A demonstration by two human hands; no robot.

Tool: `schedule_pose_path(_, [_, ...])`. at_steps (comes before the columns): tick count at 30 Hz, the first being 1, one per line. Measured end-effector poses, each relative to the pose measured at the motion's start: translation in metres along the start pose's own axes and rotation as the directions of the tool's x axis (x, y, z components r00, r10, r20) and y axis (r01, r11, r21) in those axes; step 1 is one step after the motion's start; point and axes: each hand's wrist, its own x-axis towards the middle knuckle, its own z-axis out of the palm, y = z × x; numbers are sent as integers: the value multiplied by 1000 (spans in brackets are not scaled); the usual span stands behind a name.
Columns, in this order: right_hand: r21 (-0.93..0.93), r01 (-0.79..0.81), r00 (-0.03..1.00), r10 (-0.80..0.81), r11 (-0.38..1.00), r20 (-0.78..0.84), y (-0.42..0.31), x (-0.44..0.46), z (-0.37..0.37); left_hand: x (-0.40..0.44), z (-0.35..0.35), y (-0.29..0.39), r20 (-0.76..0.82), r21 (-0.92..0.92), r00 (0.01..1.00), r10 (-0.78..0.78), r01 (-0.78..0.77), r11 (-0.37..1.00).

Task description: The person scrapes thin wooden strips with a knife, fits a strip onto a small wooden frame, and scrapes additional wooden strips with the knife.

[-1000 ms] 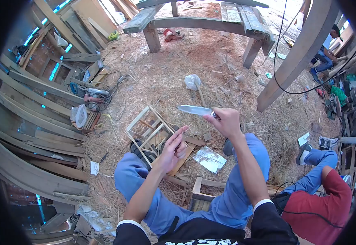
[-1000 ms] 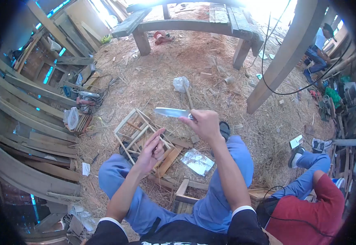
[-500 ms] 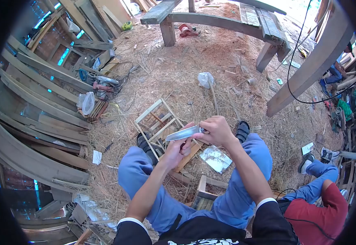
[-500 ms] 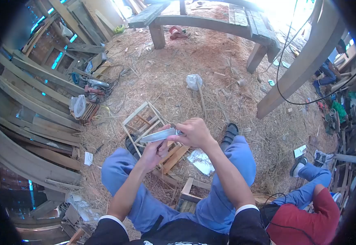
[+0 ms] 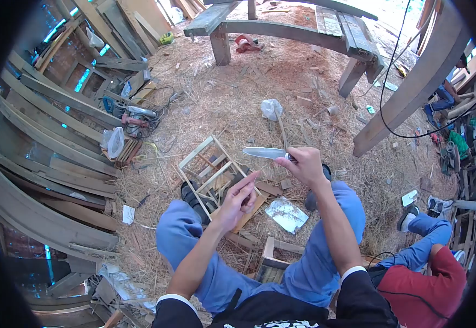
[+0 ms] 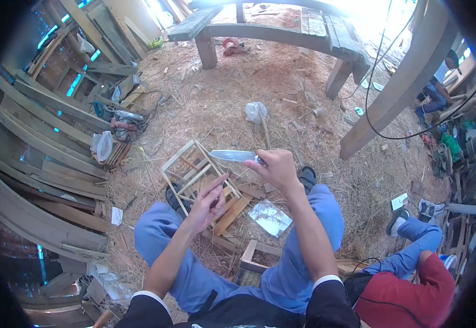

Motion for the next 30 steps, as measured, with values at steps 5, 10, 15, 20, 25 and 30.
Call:
schedule_pose_path(5, [57,76,996,-79,996,53,-2,-15,-5,7,5,-1,-54,43,998,-19,21,999])
schedule_pose_path(10, [119,158,979,-171,980,113,-10,-25,2,19,7,-23,-82,-20,996,43,-45,999])
schedule_pose_path(15, [144,156,974,-177,977,144,-16,-24,7,22,8,-25,-70,-41,997,39,-42,998])
schedule_pose_path(20, [148,178,974,-195,973,114,-17,-18,12,24,4,-25,-109,-91,993,38,-48,995])
schedule_pose_path(25, [104,208,966,-221,973,133,-20,-11,18,22,-2,-22,-96,-97,993,75,-85,992])
schedule_pose_path(30, [125,239,961,-253,963,115,-25,-5,24,16,-14,-17,-82,-4,995,62,-63,998])
